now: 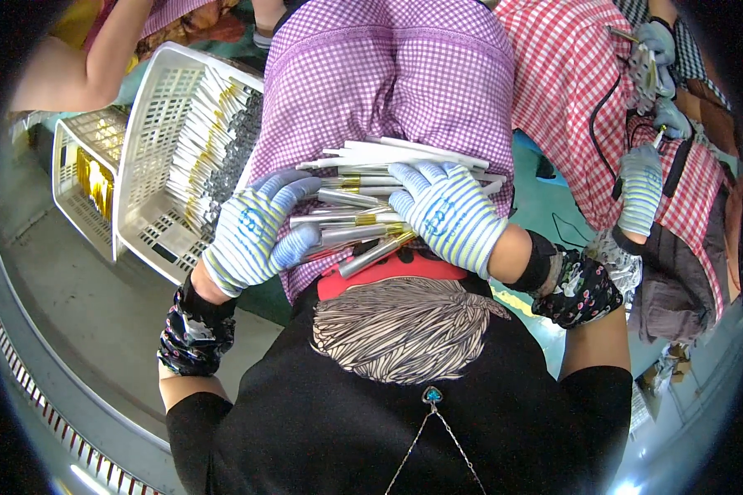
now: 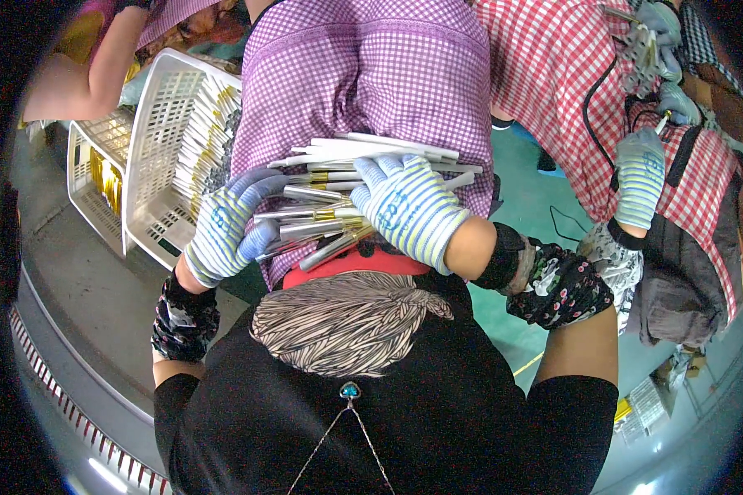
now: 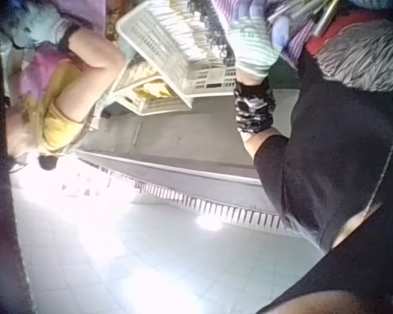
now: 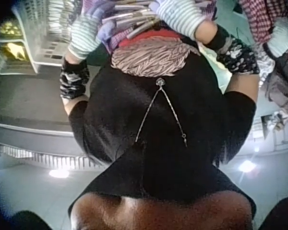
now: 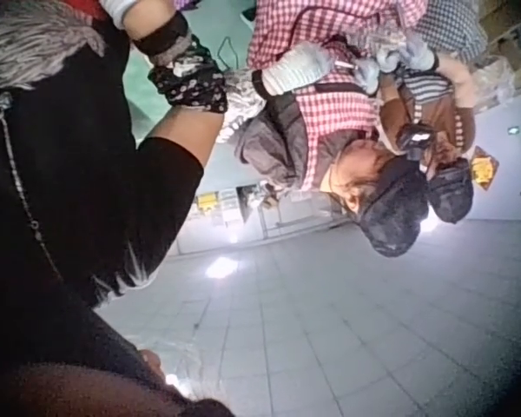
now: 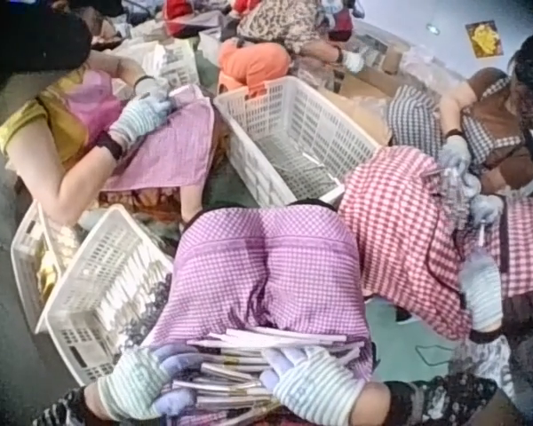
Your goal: Assembling small white and gold tubes (likely lipstick or cosmetic components) by hand and placing them into a basket.
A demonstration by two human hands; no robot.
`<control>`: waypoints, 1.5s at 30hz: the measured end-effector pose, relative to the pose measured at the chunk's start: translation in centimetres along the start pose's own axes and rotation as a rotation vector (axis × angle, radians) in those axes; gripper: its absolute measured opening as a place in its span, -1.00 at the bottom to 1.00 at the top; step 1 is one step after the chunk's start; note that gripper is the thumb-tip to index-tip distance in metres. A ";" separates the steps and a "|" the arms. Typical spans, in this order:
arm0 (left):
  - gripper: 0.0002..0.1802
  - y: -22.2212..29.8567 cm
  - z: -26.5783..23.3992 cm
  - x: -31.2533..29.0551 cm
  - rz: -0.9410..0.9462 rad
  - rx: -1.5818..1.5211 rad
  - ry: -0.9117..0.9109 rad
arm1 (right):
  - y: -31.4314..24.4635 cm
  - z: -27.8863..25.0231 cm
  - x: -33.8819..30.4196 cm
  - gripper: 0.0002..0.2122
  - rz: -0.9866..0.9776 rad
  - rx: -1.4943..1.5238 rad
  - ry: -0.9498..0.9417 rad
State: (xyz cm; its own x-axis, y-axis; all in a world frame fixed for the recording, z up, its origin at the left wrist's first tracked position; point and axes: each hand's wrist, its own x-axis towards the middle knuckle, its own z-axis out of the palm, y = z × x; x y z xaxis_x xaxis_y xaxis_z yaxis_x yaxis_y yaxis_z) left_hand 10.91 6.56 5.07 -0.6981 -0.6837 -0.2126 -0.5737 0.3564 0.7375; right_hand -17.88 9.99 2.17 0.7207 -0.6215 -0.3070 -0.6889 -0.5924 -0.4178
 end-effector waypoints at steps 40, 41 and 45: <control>-0.07 -0.6 0.1 0.7 -0.389 -1.227 -0.273 | 1.6 -0.1 -0.1 -0.56 -0.077 0.273 0.232; -0.05 0.0 -0.1 0.9 -0.357 -1.278 -0.179 | 1.3 -0.7 0.1 -0.53 0.041 0.337 0.102; -0.03 2.0 -1.6 2.5 -0.300 -1.339 0.036 | 1.8 -4.1 0.0 -0.47 0.181 0.627 0.056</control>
State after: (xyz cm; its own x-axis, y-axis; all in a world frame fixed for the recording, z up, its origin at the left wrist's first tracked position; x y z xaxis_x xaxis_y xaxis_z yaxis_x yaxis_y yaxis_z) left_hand 8.73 4.53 7.05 -0.5984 -0.6481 -0.4711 0.1630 -0.6741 0.7204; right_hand -19.46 6.86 4.91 0.5809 -0.7192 -0.3812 -0.6105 -0.0751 -0.7885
